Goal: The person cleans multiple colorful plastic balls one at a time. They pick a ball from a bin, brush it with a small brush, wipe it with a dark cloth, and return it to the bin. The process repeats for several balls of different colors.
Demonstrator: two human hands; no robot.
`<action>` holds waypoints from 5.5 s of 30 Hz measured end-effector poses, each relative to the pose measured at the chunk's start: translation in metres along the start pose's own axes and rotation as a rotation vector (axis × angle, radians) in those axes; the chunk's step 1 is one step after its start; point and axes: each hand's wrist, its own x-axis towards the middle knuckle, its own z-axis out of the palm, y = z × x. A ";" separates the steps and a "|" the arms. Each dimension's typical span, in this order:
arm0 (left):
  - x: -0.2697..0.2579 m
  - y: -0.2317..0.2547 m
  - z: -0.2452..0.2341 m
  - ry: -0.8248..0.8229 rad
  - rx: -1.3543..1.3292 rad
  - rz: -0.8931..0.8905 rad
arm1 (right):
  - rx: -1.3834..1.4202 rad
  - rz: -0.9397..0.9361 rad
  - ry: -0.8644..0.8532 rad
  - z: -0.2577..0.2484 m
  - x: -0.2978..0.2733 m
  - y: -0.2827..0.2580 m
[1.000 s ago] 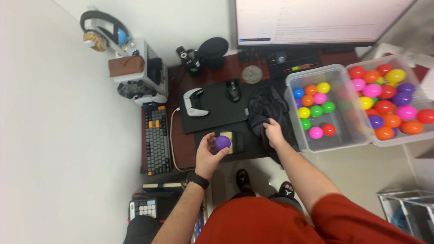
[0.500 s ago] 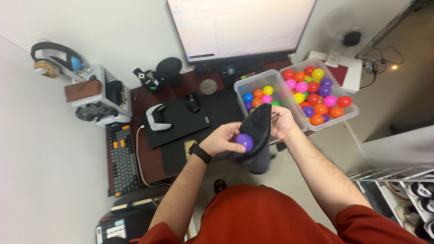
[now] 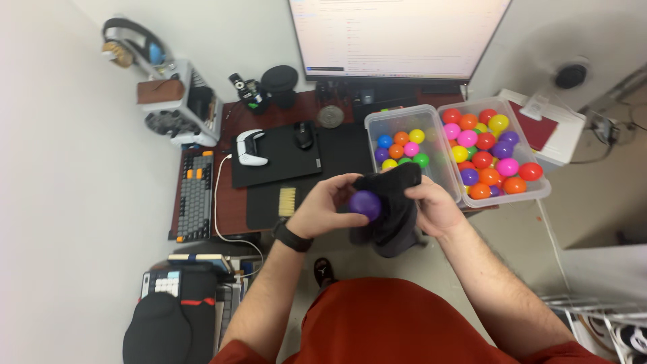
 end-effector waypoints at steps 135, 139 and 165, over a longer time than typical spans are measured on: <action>-0.009 0.032 -0.031 0.255 0.521 0.599 | -0.118 -0.440 0.376 0.123 0.048 0.046; -0.005 0.028 -0.026 0.346 0.469 0.608 | -0.227 -0.454 0.428 0.117 0.046 0.066; 0.012 -0.002 -0.029 0.264 -0.086 0.611 | -0.311 -0.396 0.506 0.127 0.050 0.056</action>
